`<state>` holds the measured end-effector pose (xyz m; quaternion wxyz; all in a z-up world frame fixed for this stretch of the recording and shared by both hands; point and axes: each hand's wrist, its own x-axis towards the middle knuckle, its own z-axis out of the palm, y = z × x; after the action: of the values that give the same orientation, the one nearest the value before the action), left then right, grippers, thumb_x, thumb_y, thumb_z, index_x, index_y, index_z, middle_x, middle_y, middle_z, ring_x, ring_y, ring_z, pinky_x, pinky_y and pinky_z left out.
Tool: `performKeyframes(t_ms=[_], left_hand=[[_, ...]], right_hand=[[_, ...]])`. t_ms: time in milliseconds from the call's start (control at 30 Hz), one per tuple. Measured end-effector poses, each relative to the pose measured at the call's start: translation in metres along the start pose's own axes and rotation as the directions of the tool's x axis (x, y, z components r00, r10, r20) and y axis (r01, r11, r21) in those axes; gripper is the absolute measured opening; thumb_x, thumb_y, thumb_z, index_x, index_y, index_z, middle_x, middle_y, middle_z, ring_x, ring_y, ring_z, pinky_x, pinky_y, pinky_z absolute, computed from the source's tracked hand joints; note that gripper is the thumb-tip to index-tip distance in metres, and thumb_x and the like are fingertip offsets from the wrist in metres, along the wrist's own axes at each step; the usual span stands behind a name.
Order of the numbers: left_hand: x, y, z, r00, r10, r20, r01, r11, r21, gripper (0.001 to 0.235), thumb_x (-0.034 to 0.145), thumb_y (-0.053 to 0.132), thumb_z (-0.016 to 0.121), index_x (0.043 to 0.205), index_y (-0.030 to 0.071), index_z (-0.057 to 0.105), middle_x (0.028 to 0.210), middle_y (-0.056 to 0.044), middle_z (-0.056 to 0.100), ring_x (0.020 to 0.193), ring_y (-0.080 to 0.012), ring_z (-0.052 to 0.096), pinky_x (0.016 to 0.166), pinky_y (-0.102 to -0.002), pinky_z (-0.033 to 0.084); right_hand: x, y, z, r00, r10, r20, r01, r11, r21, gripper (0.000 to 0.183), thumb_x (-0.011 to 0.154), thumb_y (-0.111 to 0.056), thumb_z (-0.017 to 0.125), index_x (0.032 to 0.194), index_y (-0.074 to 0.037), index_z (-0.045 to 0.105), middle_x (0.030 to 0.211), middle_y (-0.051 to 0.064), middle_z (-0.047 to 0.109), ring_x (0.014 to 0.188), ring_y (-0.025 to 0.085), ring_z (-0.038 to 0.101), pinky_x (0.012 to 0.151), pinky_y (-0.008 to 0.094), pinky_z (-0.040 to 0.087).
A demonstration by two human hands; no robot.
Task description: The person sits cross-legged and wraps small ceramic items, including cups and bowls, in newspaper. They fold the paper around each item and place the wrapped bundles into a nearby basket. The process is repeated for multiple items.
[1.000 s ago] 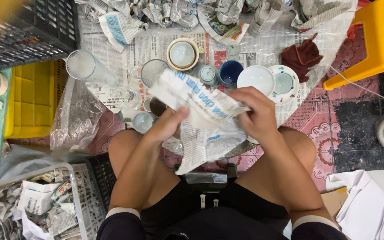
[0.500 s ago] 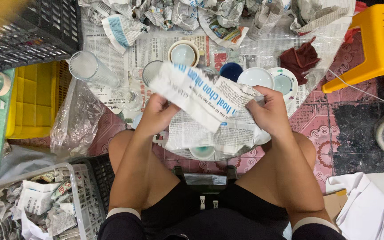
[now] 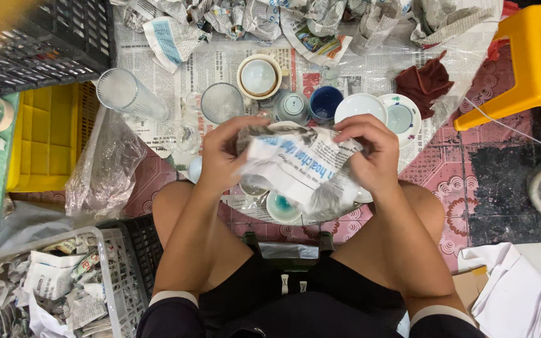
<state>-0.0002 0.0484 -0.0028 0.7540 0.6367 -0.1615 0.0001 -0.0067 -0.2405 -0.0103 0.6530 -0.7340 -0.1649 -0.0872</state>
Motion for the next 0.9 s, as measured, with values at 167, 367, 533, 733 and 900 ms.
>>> performKeyframes(t_ms=[167, 367, 533, 733, 900], left_hand=[[0.000, -0.009, -0.013, 0.993, 0.081, 0.087, -0.101, 0.964, 0.247, 0.033, 0.081, -0.018, 0.057, 0.099, 0.002, 0.077, 0.122, -0.018, 0.074, 0.103, -0.0173, 0.072, 0.079, -0.024, 0.055], [-0.003, -0.026, -0.020, 0.996, 0.049, 0.080, -0.049, 0.999, 0.002, 0.030, 0.088, -0.019, 0.047, 0.090, 0.000, 0.070, 0.122, -0.018, 0.074, 0.100, -0.0154, 0.071, 0.084, -0.027, 0.055], [0.001, -0.016, -0.011, 0.997, -0.068, -0.044, 0.060, 0.985, -0.161, 0.018, 0.104, -0.005, 0.050, 0.105, 0.001, 0.067, 0.120, -0.015, 0.073, 0.102, -0.0140, 0.070, 0.089, -0.026, 0.057], [0.002, -0.003, -0.001, 0.998, -0.066, -0.015, 0.065, 0.996, -0.066, 0.027, 0.105, 0.015, 0.046, 0.121, 0.002, 0.063, 0.106, -0.002, 0.071, 0.095, -0.0060, 0.066, 0.084, -0.021, 0.054], [-0.001, -0.016, -0.003, 0.991, -0.096, -0.090, 0.108, 0.985, 0.137, 0.021, 0.106, 0.014, 0.064, 0.119, -0.002, 0.068, 0.100, 0.002, 0.072, 0.087, -0.0025, 0.061, 0.077, -0.021, 0.052]], right_hand=[[0.002, 0.005, -0.008, 0.998, 0.066, 0.003, -0.066, 0.997, 0.047, 0.034, 0.074, 0.016, 0.045, 0.091, 0.002, 0.071, 0.127, 0.016, 0.065, 0.119, 0.023, 0.062, 0.105, 0.030, 0.047], [0.002, -0.001, -0.014, 0.995, 0.088, 0.040, -0.092, 0.991, 0.093, 0.033, 0.075, 0.016, 0.042, 0.083, 0.001, 0.070, 0.124, 0.015, 0.066, 0.112, 0.022, 0.063, 0.100, 0.030, 0.048], [0.002, -0.002, -0.016, 0.995, 0.070, 0.070, -0.060, 0.990, -0.130, 0.041, 0.067, 0.012, 0.034, 0.084, 0.003, 0.070, 0.109, 0.016, 0.070, 0.101, 0.023, 0.067, 0.095, 0.028, 0.051], [-0.001, -0.008, -0.012, 0.999, -0.039, -0.017, 0.035, 0.987, -0.159, 0.047, 0.069, 0.011, 0.034, 0.094, 0.003, 0.074, 0.114, 0.019, 0.069, 0.104, 0.026, 0.066, 0.095, 0.028, 0.050], [0.003, -0.014, -0.020, 0.977, -0.151, 0.151, 0.171, 0.978, -0.123, 0.040, 0.072, -0.002, 0.048, 0.101, 0.003, 0.073, 0.109, 0.018, 0.069, 0.100, 0.024, 0.066, 0.091, 0.030, 0.051]])
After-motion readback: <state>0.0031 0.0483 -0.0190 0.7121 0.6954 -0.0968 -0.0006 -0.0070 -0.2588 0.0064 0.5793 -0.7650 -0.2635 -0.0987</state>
